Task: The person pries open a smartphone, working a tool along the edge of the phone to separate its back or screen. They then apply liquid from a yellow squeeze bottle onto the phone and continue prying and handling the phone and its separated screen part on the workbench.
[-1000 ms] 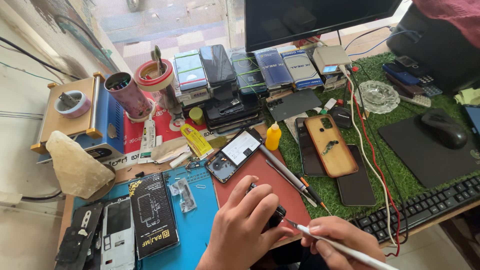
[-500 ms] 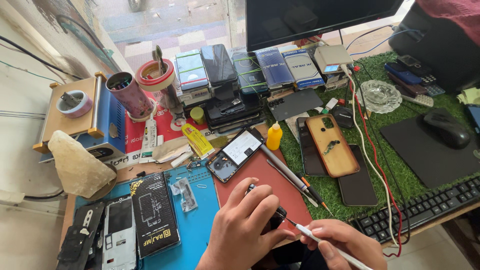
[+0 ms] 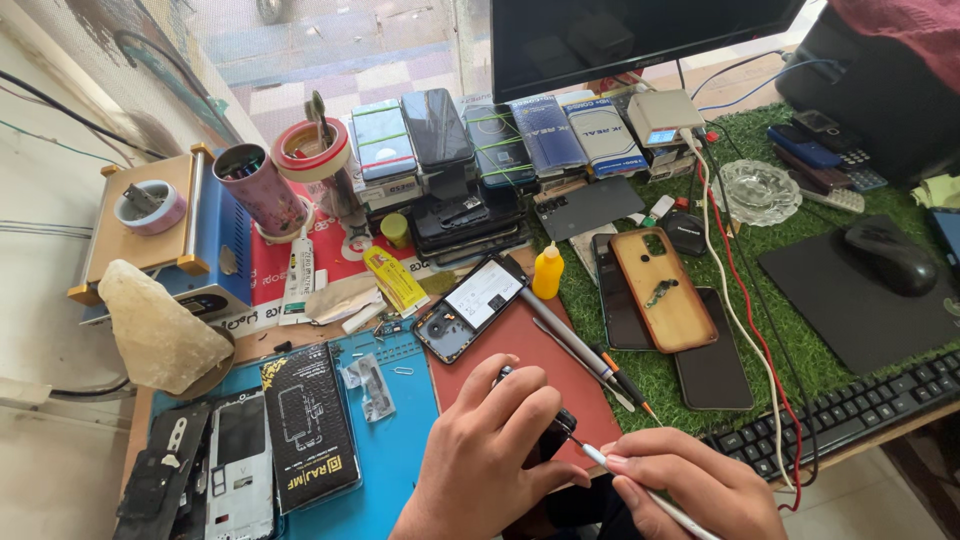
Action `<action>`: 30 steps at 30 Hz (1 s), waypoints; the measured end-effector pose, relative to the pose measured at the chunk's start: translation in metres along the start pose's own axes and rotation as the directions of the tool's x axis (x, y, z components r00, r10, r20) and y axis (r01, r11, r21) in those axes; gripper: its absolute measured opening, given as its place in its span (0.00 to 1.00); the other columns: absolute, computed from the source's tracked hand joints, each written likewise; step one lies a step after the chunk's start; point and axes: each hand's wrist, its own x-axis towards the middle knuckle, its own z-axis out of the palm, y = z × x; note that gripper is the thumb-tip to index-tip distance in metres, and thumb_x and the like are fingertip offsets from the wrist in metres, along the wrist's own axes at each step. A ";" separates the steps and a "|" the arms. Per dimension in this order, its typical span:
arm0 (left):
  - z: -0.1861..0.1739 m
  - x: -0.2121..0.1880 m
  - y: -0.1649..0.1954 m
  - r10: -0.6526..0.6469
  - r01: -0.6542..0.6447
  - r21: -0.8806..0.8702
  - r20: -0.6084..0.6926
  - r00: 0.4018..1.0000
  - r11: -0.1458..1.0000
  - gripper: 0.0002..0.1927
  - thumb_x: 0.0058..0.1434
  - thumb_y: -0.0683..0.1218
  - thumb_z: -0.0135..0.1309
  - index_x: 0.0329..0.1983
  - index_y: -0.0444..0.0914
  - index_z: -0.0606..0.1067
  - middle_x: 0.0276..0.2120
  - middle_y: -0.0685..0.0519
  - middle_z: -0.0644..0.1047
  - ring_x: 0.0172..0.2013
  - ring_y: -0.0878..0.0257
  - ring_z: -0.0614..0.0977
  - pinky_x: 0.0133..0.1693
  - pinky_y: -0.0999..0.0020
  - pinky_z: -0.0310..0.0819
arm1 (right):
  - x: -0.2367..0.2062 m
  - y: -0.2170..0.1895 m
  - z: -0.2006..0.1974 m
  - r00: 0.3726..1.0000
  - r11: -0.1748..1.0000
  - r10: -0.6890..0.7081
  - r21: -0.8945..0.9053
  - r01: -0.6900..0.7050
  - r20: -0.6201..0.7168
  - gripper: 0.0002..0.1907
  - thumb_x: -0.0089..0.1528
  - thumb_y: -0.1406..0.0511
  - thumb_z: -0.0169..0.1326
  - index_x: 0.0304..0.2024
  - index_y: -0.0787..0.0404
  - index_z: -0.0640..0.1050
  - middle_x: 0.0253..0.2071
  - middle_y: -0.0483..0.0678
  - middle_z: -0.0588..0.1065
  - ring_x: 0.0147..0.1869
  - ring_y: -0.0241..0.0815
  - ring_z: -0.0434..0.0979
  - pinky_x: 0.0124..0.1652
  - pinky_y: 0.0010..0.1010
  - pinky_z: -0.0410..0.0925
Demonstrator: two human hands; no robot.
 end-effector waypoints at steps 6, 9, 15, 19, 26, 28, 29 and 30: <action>-0.003 0.001 0.001 0.002 -0.002 -0.001 0.013 1.000 1.000 0.34 0.45 0.63 0.70 0.48 0.40 0.72 0.49 0.52 0.75 0.57 0.42 0.75 0.51 0.53 0.76 | 0.003 0.002 -0.003 0.998 0.997 0.012 0.076 -0.017 0.061 0.03 0.58 0.72 0.61 0.35 0.65 0.81 0.41 0.51 0.81 0.44 0.41 0.85 0.43 0.27 0.78; -0.005 0.002 0.001 0.006 -0.006 -0.012 0.018 1.000 1.000 0.35 0.43 0.62 0.70 0.48 0.40 0.72 0.49 0.52 0.75 0.57 0.41 0.75 0.51 0.52 0.75 | 0.005 0.002 -0.005 0.996 0.996 -0.007 0.089 0.000 0.087 0.04 0.59 0.72 0.60 0.36 0.66 0.81 0.42 0.51 0.81 0.44 0.41 0.85 0.43 0.27 0.78; -0.006 0.002 0.001 0.000 0.001 -0.018 0.037 0.999 1.000 0.36 0.42 0.61 0.71 0.48 0.40 0.72 0.50 0.52 0.75 0.56 0.42 0.76 0.51 0.52 0.75 | 0.011 0.001 -0.005 0.989 0.998 -0.023 0.063 0.014 0.146 0.04 0.59 0.72 0.60 0.37 0.66 0.81 0.41 0.50 0.83 0.42 0.40 0.85 0.40 0.26 0.78; -0.005 0.002 0.002 0.002 -0.001 -0.027 0.027 1.000 1.000 0.37 0.42 0.61 0.71 0.49 0.40 0.71 0.50 0.51 0.74 0.56 0.42 0.75 0.51 0.52 0.75 | 0.015 -0.002 -0.006 0.982 1.000 -0.013 0.030 0.007 0.188 0.04 0.61 0.70 0.60 0.37 0.64 0.80 0.41 0.48 0.82 0.40 0.38 0.84 0.39 0.25 0.77; 0.001 0.000 0.003 -0.014 0.014 -0.012 0.009 1.000 1.000 0.35 0.43 0.57 0.73 0.49 0.39 0.71 0.49 0.50 0.74 0.53 0.43 0.75 0.49 0.53 0.74 | 0.030 -0.013 -0.014 0.954 0.998 0.042 0.026 -0.052 0.297 0.04 0.61 0.68 0.59 0.37 0.62 0.80 0.39 0.47 0.81 0.36 0.40 0.86 0.36 0.28 0.75; 0.003 -0.002 0.003 -0.015 0.015 0.004 -0.001 1.000 1.000 0.33 0.45 0.54 0.72 0.49 0.39 0.71 0.50 0.49 0.74 0.53 0.42 0.75 0.49 0.53 0.74 | 0.035 -0.015 -0.015 0.948 0.997 0.037 0.052 -0.056 0.315 0.03 0.62 0.68 0.59 0.37 0.62 0.80 0.38 0.47 0.81 0.37 0.41 0.86 0.37 0.28 0.75; 0.004 -0.002 0.003 -0.020 0.020 0.021 0.002 1.000 1.000 0.31 0.45 0.52 0.71 0.49 0.39 0.71 0.50 0.49 0.74 0.52 0.42 0.75 0.49 0.53 0.74 | 0.036 -0.017 -0.015 0.945 0.996 0.034 0.066 -0.058 0.326 0.03 0.62 0.67 0.59 0.36 0.62 0.80 0.38 0.48 0.81 0.37 0.42 0.85 0.37 0.29 0.75; 0.004 -0.003 0.004 -0.026 0.026 0.038 0.003 1.000 0.999 0.30 0.45 0.50 0.70 0.49 0.40 0.71 0.50 0.49 0.74 0.52 0.42 0.75 0.49 0.53 0.74 | 0.037 -0.018 -0.015 0.940 0.996 0.049 0.048 -0.069 0.336 0.04 0.62 0.67 0.59 0.36 0.62 0.80 0.38 0.47 0.81 0.37 0.41 0.85 0.37 0.29 0.75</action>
